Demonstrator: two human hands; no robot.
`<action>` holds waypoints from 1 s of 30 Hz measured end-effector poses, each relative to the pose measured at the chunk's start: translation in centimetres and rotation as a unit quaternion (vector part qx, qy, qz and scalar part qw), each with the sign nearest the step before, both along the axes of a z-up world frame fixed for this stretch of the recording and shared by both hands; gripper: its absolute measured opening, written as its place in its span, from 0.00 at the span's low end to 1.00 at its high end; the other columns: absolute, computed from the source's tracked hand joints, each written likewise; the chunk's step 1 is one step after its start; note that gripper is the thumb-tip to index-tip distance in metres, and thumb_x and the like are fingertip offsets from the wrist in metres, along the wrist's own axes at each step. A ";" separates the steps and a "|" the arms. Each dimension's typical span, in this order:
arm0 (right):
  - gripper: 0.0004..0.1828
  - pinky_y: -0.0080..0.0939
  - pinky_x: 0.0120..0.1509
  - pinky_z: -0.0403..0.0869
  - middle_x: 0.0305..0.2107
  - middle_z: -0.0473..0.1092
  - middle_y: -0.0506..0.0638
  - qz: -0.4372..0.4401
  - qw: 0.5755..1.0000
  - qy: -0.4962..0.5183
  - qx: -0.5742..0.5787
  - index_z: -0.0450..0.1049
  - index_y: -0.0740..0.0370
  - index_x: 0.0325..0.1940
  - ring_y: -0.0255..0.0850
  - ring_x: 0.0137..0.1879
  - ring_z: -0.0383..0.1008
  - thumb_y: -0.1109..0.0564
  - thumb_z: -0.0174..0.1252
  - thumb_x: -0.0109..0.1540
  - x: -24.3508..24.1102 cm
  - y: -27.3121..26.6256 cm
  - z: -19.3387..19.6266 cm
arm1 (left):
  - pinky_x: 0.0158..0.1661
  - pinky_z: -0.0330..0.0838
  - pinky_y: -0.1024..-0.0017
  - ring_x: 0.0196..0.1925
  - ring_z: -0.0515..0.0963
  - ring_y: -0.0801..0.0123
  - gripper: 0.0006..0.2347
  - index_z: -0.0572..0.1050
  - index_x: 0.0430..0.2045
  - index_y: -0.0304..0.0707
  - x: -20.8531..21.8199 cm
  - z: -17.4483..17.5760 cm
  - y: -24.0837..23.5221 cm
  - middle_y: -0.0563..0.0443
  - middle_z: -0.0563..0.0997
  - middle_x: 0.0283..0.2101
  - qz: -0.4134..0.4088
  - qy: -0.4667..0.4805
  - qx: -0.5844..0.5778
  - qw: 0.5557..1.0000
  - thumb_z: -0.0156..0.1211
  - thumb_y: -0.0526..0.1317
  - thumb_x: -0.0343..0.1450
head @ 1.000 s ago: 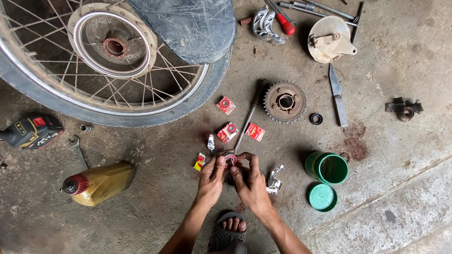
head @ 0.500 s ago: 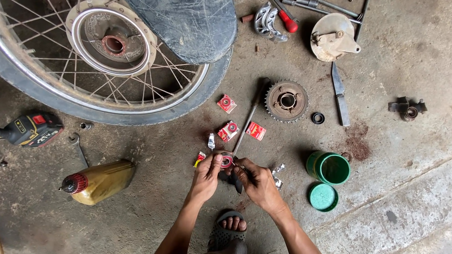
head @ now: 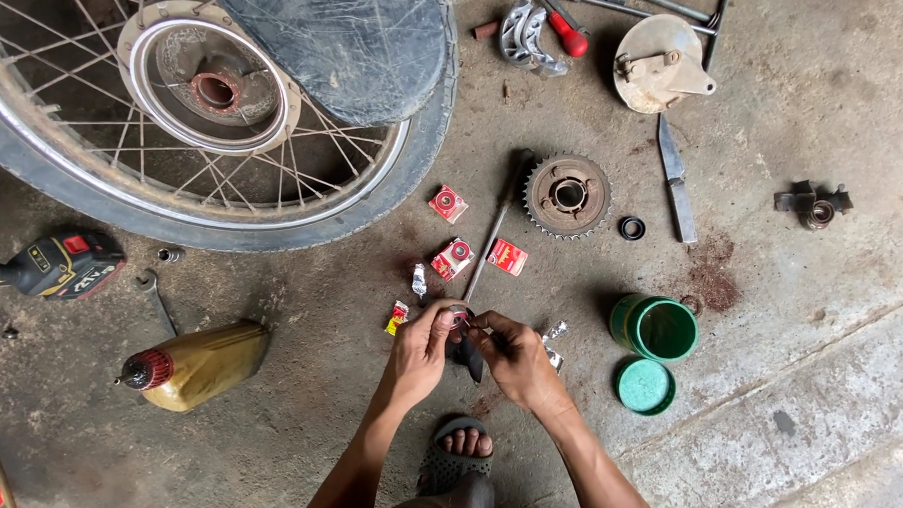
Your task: The person sits on the floor and assembles small mechanical components, including bearings and springs, using their hands. They unwrap parts from packaging, place them into a cylindrical housing, and manipulate them to fit together.
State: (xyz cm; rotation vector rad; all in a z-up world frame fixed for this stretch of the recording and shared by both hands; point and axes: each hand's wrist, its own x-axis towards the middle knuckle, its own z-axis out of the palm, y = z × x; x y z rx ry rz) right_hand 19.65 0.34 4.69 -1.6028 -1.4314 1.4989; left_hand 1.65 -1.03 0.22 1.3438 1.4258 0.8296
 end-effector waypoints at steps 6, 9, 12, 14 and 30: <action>0.08 0.38 0.32 0.65 0.17 0.67 0.51 -0.112 0.987 0.103 -0.059 0.75 0.60 0.48 0.40 0.26 0.66 0.57 0.56 0.67 -1.6 -1.4 -0.2 | 0.53 0.74 0.55 0.46 0.84 0.48 0.14 0.79 0.48 0.42 1.3 1.0 -0.2 0.37 0.86 0.42 0.036 -0.004 0.039 0.999 0.42 0.39 0.80; 0.12 0.37 0.34 0.65 0.20 0.67 0.51 -0.151 0.978 0.129 -0.057 0.69 0.63 0.53 0.41 0.28 0.67 0.57 0.55 0.67 -2.5 -1.6 1.4 | 0.54 0.73 0.53 0.47 0.84 0.48 0.14 0.78 0.49 0.40 2.4 1.3 -0.2 0.37 0.86 0.42 0.059 -0.027 0.053 0.997 0.41 0.38 0.80; 0.15 0.37 0.37 0.67 0.23 0.71 0.52 -0.184 0.970 0.154 -0.041 0.65 0.62 0.57 0.40 0.30 0.69 0.57 0.55 0.68 -2.9 -2.0 0.4 | 0.54 0.74 0.56 0.46 0.84 0.57 0.14 0.79 0.46 0.41 3.3 0.7 -0.4 0.42 0.87 0.40 0.101 -0.055 0.039 0.993 0.41 0.39 0.80; 0.17 0.38 0.39 0.72 0.26 0.75 0.54 -0.205 0.963 0.173 -0.029 0.63 0.60 0.59 0.40 0.32 0.71 0.56 0.56 0.68 -3.3 -2.2 -0.5 | 0.52 0.76 0.61 0.45 0.84 0.64 0.14 0.81 0.43 0.42 3.5 -0.4 -0.9 0.46 0.88 0.39 0.127 -0.065 0.018 0.990 0.42 0.40 0.80; 0.05 0.33 0.33 0.69 0.20 0.77 0.54 -0.220 0.953 0.184 0.100 0.85 0.62 0.37 0.32 0.30 0.70 0.59 0.71 0.58 -2.1 -2.7 -6.1 | 0.47 0.79 0.62 0.38 0.86 0.58 0.06 0.81 0.40 0.35 3.1 -5.1 -1.0 0.36 0.86 0.41 0.272 -0.475 -0.219 0.807 0.57 0.36 0.75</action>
